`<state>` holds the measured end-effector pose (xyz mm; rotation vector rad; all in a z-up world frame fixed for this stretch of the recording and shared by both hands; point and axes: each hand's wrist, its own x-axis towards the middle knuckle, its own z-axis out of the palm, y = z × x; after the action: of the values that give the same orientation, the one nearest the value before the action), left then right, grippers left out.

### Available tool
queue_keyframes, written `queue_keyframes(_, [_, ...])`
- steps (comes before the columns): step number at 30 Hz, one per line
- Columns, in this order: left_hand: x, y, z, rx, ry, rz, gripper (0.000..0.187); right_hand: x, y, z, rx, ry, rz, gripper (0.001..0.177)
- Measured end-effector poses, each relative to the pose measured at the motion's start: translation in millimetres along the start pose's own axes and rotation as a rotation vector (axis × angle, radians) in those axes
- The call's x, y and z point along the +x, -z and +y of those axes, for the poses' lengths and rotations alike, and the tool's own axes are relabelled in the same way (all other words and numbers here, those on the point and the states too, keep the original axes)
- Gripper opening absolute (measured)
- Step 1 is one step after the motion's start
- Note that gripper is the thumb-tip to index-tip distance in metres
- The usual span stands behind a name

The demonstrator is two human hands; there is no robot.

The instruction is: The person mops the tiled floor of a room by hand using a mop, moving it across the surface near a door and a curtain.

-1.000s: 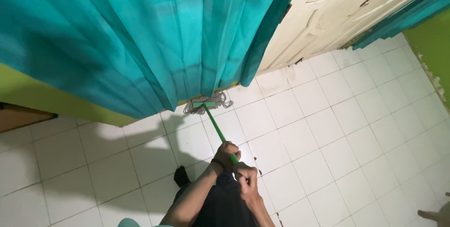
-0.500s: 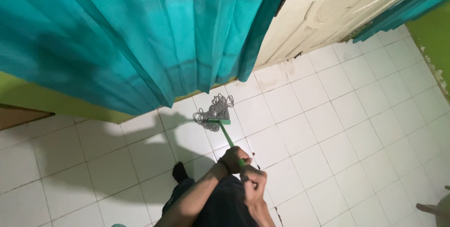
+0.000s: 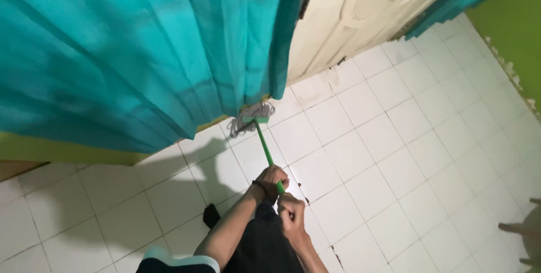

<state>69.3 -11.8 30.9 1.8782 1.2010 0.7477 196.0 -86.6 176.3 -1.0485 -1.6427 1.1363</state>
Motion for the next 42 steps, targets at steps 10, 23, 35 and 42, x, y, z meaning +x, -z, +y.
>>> queue_keyframes(10, [28,-27,20,-0.183,-0.114,0.272,0.045,20,28,-1,0.063,-0.105,0.155,0.026])
queue_keyframes(23, [-18,-18,67,-0.163,-0.121,0.215,0.043,4,27,-61,0.099,0.032,-0.076,0.029])
queue_keyframes(35, [0,-9,96,-0.327,-0.155,-0.033,0.06,14,54,-70,0.063,-0.008,-0.229,0.037])
queue_keyframes(42, [-3,-27,53,-0.267,-0.091,-0.165,0.053,12,40,-61,0.091,-0.009,-0.105,0.031])
